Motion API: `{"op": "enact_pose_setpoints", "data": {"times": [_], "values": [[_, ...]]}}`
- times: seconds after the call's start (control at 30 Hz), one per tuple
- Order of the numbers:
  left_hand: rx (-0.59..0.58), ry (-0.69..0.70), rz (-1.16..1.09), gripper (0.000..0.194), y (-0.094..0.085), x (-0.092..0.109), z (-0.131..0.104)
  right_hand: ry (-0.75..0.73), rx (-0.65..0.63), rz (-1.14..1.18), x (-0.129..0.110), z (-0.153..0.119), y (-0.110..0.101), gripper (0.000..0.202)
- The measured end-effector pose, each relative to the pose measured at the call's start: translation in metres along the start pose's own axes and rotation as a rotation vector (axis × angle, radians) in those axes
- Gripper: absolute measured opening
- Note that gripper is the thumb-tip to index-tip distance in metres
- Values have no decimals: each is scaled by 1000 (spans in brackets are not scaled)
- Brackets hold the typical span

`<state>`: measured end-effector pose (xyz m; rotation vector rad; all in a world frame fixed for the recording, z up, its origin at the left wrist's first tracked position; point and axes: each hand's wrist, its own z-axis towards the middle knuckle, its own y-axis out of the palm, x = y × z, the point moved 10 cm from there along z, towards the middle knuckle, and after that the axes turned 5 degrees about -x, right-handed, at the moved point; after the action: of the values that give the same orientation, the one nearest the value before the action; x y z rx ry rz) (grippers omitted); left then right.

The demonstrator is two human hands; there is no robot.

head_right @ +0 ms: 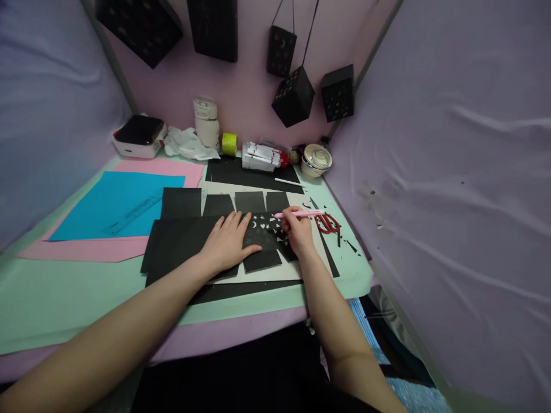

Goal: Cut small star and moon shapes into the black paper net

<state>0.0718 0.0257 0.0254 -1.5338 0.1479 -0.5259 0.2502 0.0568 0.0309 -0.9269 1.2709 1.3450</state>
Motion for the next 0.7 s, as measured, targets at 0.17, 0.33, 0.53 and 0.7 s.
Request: {"op": "enact_pose_setpoints", "data": {"times": [0.17, 0.33, 0.53, 0.7], "values": [[0, -14, 9, 91, 1, -1, -1, 20, 7, -46, 9, -3, -2, 15], [-17, -28, 6, 96, 3, -3, 1, 31, -27, -102, 9, -5, 3, 22], [-66, -38, 18, 104, 1, -6, -1, 25, -44, -138, 3, -10, 13, 35], [-137, -49, 56, 108, 4, -8, -7, 24, -92, -190, -1, -15, 31, 25]]}}
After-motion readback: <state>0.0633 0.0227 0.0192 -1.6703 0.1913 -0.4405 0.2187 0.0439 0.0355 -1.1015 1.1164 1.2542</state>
